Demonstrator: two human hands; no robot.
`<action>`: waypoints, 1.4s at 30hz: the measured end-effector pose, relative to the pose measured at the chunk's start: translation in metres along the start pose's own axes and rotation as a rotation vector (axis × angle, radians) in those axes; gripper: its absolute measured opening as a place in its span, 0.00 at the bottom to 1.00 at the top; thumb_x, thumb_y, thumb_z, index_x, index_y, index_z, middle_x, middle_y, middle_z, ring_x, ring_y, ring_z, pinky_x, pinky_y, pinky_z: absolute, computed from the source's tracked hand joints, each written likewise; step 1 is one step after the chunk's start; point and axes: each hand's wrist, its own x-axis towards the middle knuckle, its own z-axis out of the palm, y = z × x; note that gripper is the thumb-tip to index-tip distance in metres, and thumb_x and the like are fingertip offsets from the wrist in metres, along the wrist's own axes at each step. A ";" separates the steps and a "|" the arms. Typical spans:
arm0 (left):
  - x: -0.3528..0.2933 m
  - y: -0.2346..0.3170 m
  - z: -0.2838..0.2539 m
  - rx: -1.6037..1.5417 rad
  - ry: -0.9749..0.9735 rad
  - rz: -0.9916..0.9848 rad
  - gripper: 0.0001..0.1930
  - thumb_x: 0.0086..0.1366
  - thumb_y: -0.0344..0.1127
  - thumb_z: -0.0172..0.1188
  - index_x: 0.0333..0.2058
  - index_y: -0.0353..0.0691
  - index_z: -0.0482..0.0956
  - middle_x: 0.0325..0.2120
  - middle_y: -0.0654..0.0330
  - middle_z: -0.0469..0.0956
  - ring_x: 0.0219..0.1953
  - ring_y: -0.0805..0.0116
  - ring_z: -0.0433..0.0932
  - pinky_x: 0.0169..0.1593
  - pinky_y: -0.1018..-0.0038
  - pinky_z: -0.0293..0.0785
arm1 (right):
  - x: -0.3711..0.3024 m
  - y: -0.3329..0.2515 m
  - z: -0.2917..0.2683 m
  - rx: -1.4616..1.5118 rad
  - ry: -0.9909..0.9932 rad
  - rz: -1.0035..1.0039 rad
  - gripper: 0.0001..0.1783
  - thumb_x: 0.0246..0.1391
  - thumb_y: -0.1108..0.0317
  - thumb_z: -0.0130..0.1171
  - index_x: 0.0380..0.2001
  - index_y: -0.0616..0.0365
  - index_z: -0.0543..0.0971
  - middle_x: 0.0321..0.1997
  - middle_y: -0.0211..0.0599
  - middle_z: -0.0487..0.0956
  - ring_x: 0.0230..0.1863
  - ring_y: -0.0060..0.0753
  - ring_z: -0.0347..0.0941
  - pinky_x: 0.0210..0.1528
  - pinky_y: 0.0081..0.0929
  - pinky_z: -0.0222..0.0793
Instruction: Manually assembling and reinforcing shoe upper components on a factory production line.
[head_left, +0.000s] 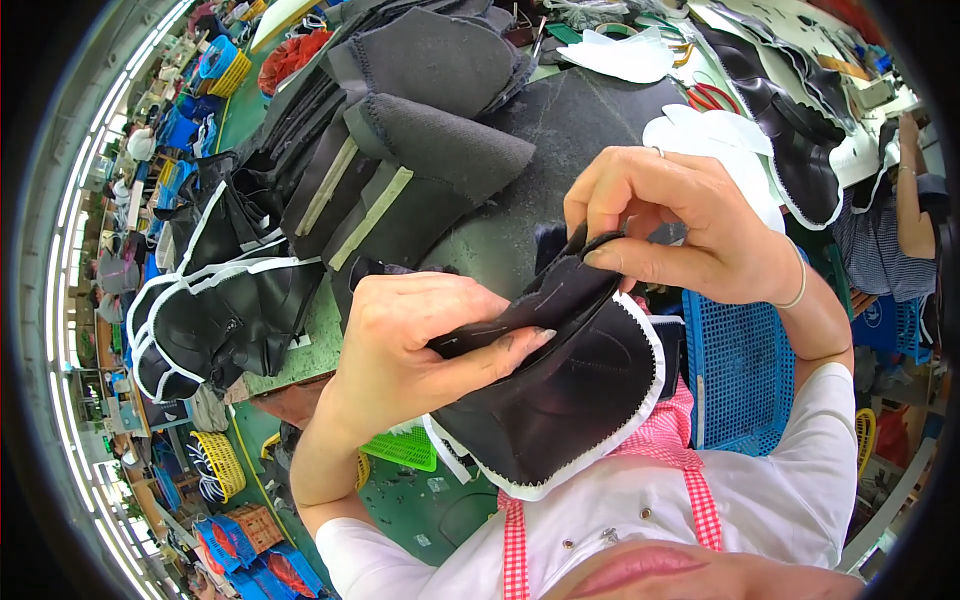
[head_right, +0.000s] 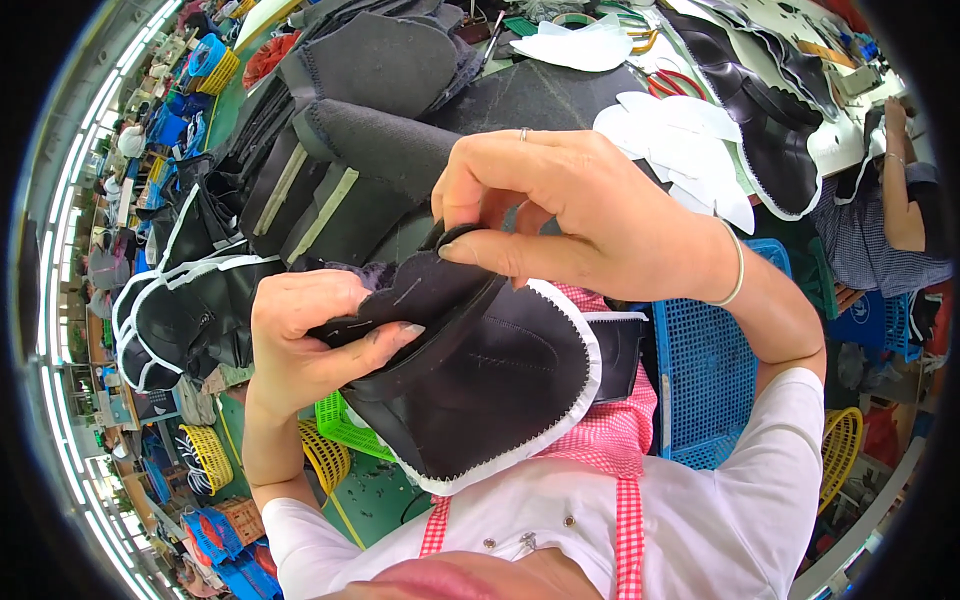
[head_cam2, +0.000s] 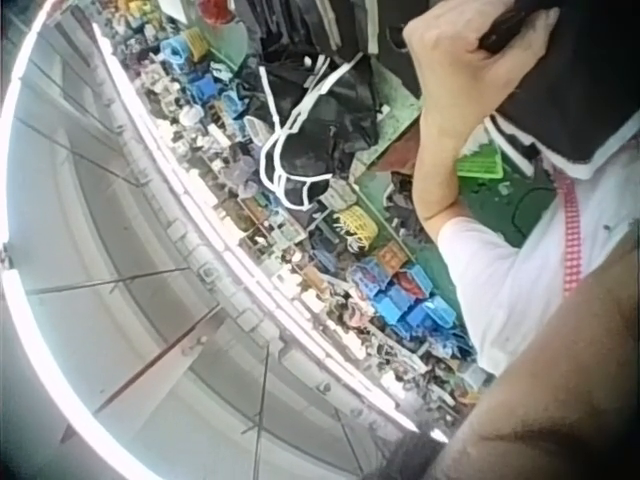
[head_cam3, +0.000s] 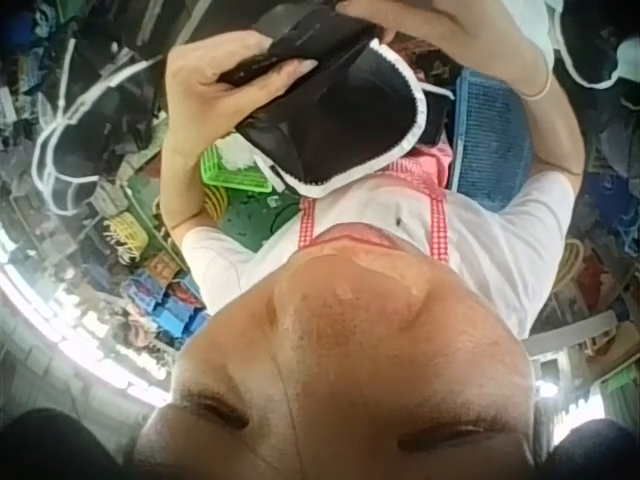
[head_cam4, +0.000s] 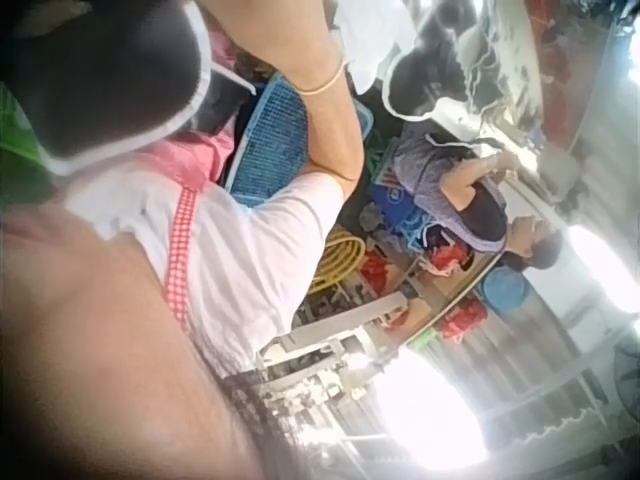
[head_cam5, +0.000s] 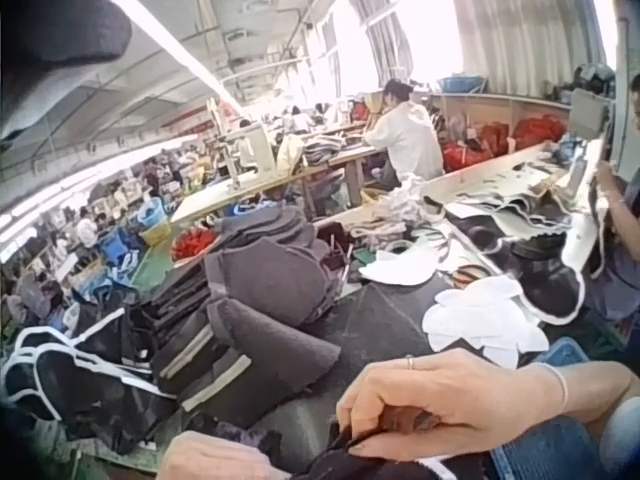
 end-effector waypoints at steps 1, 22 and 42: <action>0.000 0.000 0.000 -0.013 0.009 -0.019 0.08 0.51 0.30 0.74 0.25 0.35 0.83 0.16 0.58 0.77 0.17 0.65 0.75 0.22 0.74 0.68 | -0.001 -0.002 0.001 0.002 -0.001 0.000 0.09 0.54 0.74 0.65 0.33 0.60 0.72 0.38 0.34 0.79 0.31 0.23 0.77 0.29 0.20 0.76; -0.001 -0.065 -0.064 0.925 0.375 0.437 0.12 0.44 0.25 0.71 0.31 0.43 0.85 0.33 0.64 0.84 0.39 0.64 0.82 0.43 0.70 0.76 | 0.004 0.007 -0.062 -1.311 0.189 -0.604 0.23 0.24 0.68 0.77 0.14 0.55 0.67 0.26 0.34 0.67 0.32 0.40 0.67 0.35 0.39 0.62; -0.071 -0.150 0.078 -0.355 0.867 -0.410 0.19 0.58 0.27 0.68 0.47 0.32 0.75 0.42 0.56 0.80 0.45 0.69 0.77 0.54 0.72 0.70 | 0.101 0.115 0.041 -0.323 -0.390 0.054 0.30 0.48 0.63 0.69 0.53 0.64 0.73 0.50 0.49 0.79 0.52 0.47 0.75 0.57 0.35 0.69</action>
